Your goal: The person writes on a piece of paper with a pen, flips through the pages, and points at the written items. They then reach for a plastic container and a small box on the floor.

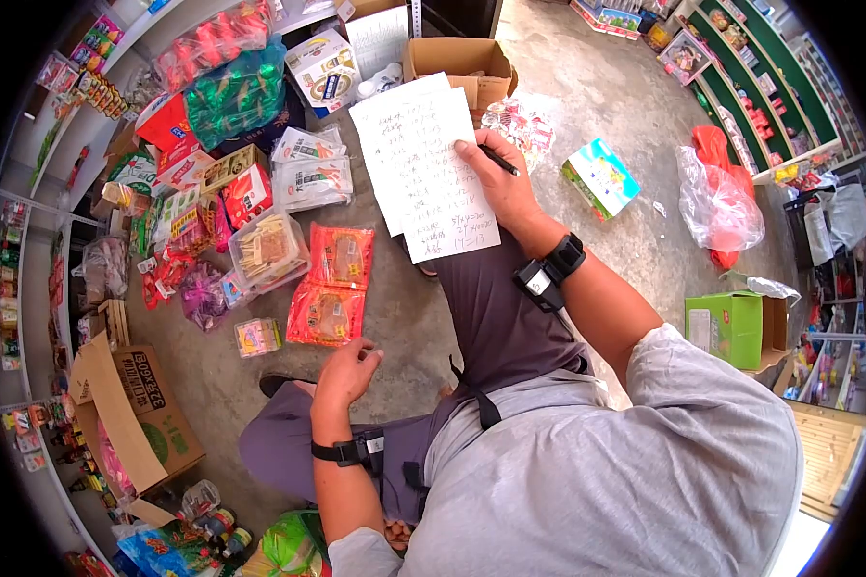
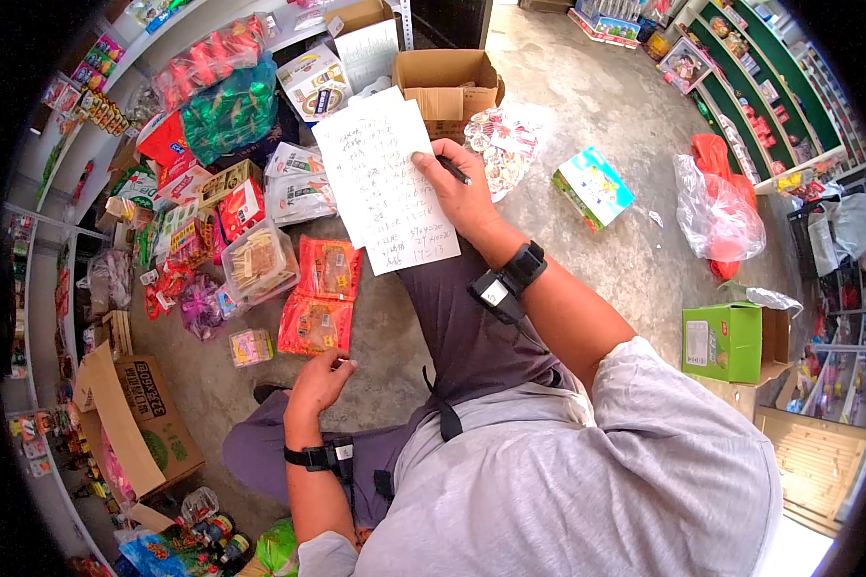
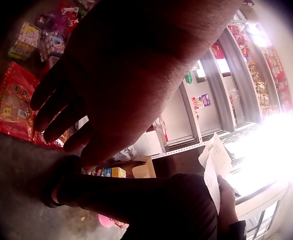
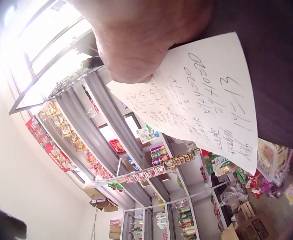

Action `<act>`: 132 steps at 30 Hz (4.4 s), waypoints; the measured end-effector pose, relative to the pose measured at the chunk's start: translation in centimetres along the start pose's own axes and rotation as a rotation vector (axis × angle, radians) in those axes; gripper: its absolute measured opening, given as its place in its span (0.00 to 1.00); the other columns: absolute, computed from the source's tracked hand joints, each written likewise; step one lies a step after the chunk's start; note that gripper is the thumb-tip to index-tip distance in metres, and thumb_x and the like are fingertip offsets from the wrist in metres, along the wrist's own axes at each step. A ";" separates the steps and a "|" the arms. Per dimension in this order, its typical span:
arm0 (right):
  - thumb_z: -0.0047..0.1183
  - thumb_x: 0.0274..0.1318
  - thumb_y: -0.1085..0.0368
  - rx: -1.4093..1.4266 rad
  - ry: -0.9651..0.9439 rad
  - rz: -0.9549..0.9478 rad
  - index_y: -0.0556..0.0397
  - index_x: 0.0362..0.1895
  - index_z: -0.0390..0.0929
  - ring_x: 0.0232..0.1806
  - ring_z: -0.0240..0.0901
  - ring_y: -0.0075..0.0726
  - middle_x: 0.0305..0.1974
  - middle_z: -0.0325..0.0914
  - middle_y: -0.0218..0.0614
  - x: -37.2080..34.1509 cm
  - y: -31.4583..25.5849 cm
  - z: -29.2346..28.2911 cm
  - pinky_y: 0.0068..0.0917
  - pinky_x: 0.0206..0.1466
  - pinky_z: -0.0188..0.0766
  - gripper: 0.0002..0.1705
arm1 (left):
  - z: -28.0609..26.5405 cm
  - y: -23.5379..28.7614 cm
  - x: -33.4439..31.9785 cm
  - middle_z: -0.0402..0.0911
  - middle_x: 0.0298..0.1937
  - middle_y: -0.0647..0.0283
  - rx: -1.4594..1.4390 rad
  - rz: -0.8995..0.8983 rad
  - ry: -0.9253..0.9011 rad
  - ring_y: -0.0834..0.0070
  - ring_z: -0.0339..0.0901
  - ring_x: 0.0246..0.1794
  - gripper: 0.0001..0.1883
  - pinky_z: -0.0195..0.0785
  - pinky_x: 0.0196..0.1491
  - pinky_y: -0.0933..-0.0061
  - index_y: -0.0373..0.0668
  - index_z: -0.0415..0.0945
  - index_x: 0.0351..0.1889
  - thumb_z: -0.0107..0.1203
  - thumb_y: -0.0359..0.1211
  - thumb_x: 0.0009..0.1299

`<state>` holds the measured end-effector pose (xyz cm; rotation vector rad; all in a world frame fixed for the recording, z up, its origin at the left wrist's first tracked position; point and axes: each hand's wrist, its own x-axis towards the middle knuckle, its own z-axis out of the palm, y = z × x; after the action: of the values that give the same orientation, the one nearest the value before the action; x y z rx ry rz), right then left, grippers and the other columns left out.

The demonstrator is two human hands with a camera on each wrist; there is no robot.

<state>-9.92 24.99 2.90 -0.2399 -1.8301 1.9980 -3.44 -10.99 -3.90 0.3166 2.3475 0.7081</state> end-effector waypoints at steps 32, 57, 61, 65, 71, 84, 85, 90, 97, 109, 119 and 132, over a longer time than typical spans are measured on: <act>0.57 0.66 0.63 0.159 0.028 0.115 0.57 0.39 0.80 0.32 0.74 0.18 0.33 0.80 0.27 -0.1 0.0 -0.1 0.19 0.36 0.71 0.09 | 0.0 -0.1 -0.1 0.85 0.45 0.47 0.015 0.006 0.000 0.51 0.81 0.49 0.23 0.72 0.53 0.56 0.38 0.80 0.52 0.58 0.46 0.68; 0.58 0.65 0.63 0.066 0.046 0.073 0.54 0.40 0.81 0.35 0.73 0.18 0.34 0.80 0.25 -0.2 0.4 0.2 0.19 0.40 0.70 0.07 | 0.3 -1.1 0.0 0.84 0.48 0.47 0.062 0.017 0.005 0.53 0.82 0.50 0.22 0.73 0.53 0.57 0.38 0.81 0.51 0.58 0.47 0.69; 0.59 0.65 0.62 -0.021 0.049 0.039 0.54 0.41 0.82 0.34 0.72 0.17 0.33 0.80 0.25 -0.1 0.6 0.2 0.18 0.39 0.68 0.08 | -0.3 -0.7 -0.5 0.84 0.47 0.44 0.014 0.005 -0.009 0.49 0.80 0.52 0.23 0.72 0.55 0.54 0.38 0.80 0.51 0.57 0.46 0.68; 0.59 0.65 0.62 -0.099 0.058 -0.001 0.55 0.40 0.83 0.33 0.71 0.16 0.32 0.79 0.23 0.0 0.8 0.0 0.17 0.39 0.66 0.09 | 0.1 -1.2 -0.4 0.85 0.45 0.48 0.042 0.018 0.023 0.52 0.82 0.48 0.21 0.73 0.52 0.57 0.39 0.81 0.50 0.57 0.46 0.69; 0.57 0.66 0.60 -0.108 0.038 0.001 0.53 0.39 0.82 0.34 0.69 0.16 0.34 0.79 0.23 -0.1 0.6 0.3 0.18 0.38 0.65 0.10 | 0.4 -1.9 -0.3 0.85 0.46 0.49 0.043 0.010 0.025 0.53 0.82 0.49 0.22 0.73 0.53 0.56 0.39 0.81 0.50 0.58 0.46 0.68; 0.57 0.67 0.60 -0.100 0.024 0.035 0.54 0.40 0.81 0.35 0.69 0.16 0.35 0.78 0.24 -0.2 0.1 0.7 0.18 0.40 0.65 0.10 | -0.1 -1.4 -0.5 0.85 0.47 0.48 0.036 0.017 0.015 0.51 0.81 0.50 0.22 0.73 0.54 0.55 0.38 0.80 0.51 0.57 0.46 0.69; 0.57 0.67 0.60 -0.098 0.025 0.025 0.54 0.39 0.80 0.35 0.69 0.17 0.35 0.78 0.24 -0.1 0.1 0.8 0.18 0.40 0.65 0.10 | -0.1 -1.4 -0.6 0.85 0.47 0.48 0.034 0.016 0.015 0.50 0.81 0.50 0.22 0.73 0.54 0.55 0.38 0.80 0.51 0.57 0.46 0.69; 0.56 0.68 0.61 -0.159 0.017 -0.010 0.54 0.39 0.80 0.35 0.68 0.16 0.34 0.78 0.23 0.0 0.4 0.4 0.17 0.40 0.65 0.10 | -0.1 -1.5 -0.6 0.85 0.47 0.48 0.037 0.024 0.027 0.50 0.81 0.50 0.23 0.72 0.54 0.54 0.37 0.80 0.52 0.57 0.46 0.69; 0.57 0.68 0.61 -0.099 0.031 0.032 0.54 0.40 0.80 0.35 0.68 0.16 0.35 0.78 0.24 -0.3 0.0 0.9 0.16 0.40 0.65 0.09 | -0.1 -1.6 -0.8 0.84 0.48 0.47 0.034 0.024 0.035 0.49 0.80 0.51 0.23 0.72 0.56 0.54 0.37 0.79 0.52 0.57 0.46 0.69; 0.57 0.68 0.60 -0.037 0.017 0.029 0.52 0.40 0.80 0.35 0.68 0.15 0.35 0.77 0.23 -0.2 0.4 0.9 0.16 0.40 0.65 0.09 | 0.1 -1.9 -0.5 0.84 0.48 0.47 0.055 0.051 0.040 0.49 0.80 0.52 0.22 0.71 0.55 0.53 0.37 0.79 0.51 0.56 0.45 0.69; 0.57 0.69 0.60 -0.050 0.015 0.032 0.53 0.40 0.79 0.37 0.68 0.16 0.36 0.77 0.24 -0.4 0.1 1.0 0.16 0.41 0.65 0.09 | -0.2 -1.5 -0.8 0.84 0.49 0.48 0.055 0.039 0.035 0.50 0.80 0.52 0.23 0.71 0.56 0.54 0.37 0.79 0.53 0.56 0.45 0.69; 0.56 0.69 0.61 -0.052 0.009 0.036 0.54 0.40 0.79 0.35 0.68 0.16 0.34 0.77 0.24 -0.3 0.2 0.9 0.17 0.40 0.65 0.09 | -0.3 -1.5 -0.7 0.85 0.48 0.48 0.058 0.029 0.016 0.50 0.81 0.51 0.23 0.72 0.55 0.54 0.37 0.79 0.54 0.57 0.46 0.70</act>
<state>-10.09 24.07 2.74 -0.2988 -1.8865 1.9718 -3.14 -12.63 -4.13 0.3720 2.3862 0.6595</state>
